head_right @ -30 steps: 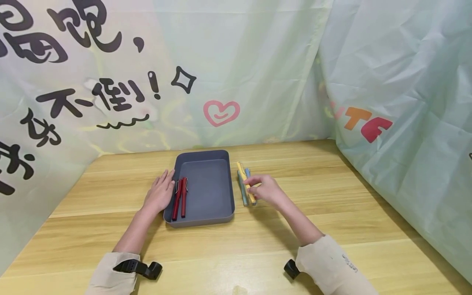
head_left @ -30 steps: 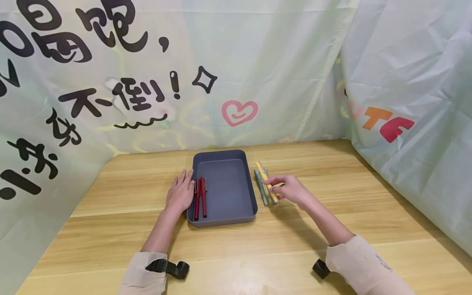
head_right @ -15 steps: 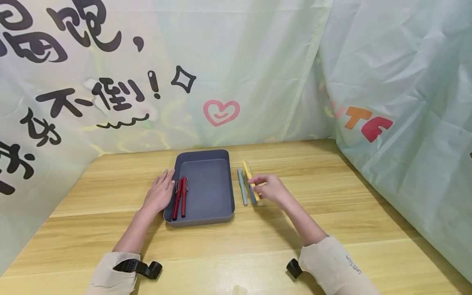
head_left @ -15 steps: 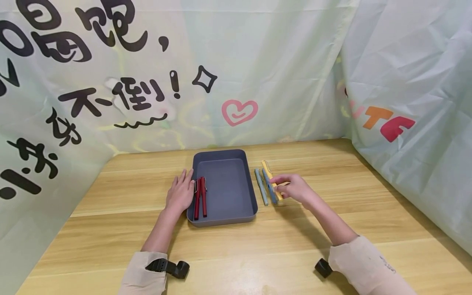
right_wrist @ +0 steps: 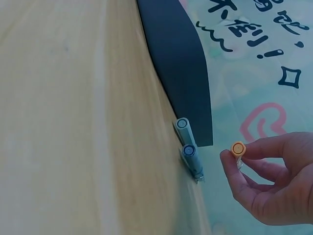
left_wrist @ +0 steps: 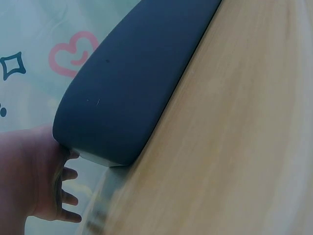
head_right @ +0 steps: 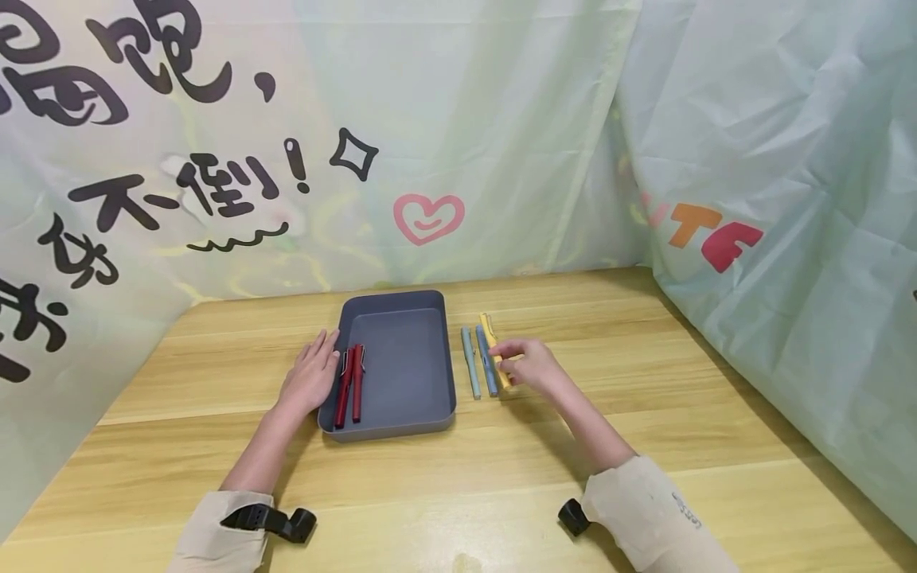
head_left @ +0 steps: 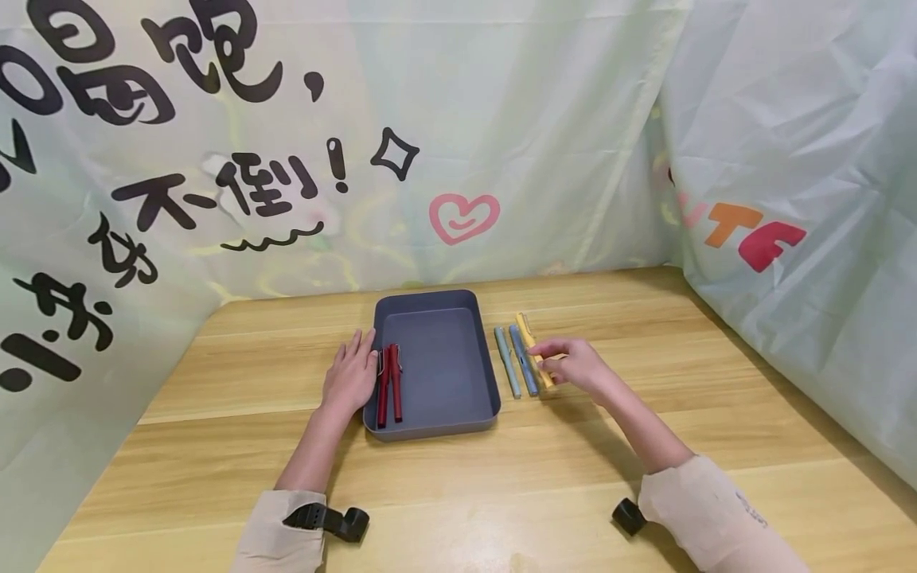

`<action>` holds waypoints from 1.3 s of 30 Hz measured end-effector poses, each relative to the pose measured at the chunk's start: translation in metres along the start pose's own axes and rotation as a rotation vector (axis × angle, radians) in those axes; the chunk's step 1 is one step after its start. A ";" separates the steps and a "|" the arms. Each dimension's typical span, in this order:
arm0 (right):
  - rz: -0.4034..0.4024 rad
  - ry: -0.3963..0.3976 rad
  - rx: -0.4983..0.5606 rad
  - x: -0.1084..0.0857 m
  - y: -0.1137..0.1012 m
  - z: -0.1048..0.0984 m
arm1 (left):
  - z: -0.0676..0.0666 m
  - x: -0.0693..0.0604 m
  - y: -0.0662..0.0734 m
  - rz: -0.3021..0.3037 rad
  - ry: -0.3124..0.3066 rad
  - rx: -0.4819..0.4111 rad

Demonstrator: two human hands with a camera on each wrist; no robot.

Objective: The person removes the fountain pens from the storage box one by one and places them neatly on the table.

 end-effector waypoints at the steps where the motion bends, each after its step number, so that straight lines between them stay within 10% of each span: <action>1: -0.002 0.000 0.001 0.001 0.001 0.000 | 0.000 0.000 0.000 -0.001 0.000 -0.001; 39: 0.062 0.012 0.079 0.010 0.030 0.000 | -0.002 -0.001 0.002 -0.001 0.002 0.006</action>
Point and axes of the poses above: each hand's wrist, its own x-axis towards the middle knuckle, its own z-axis out of the palm, y = z × x, the point moved 5 cm from there along x, towards the middle knuckle
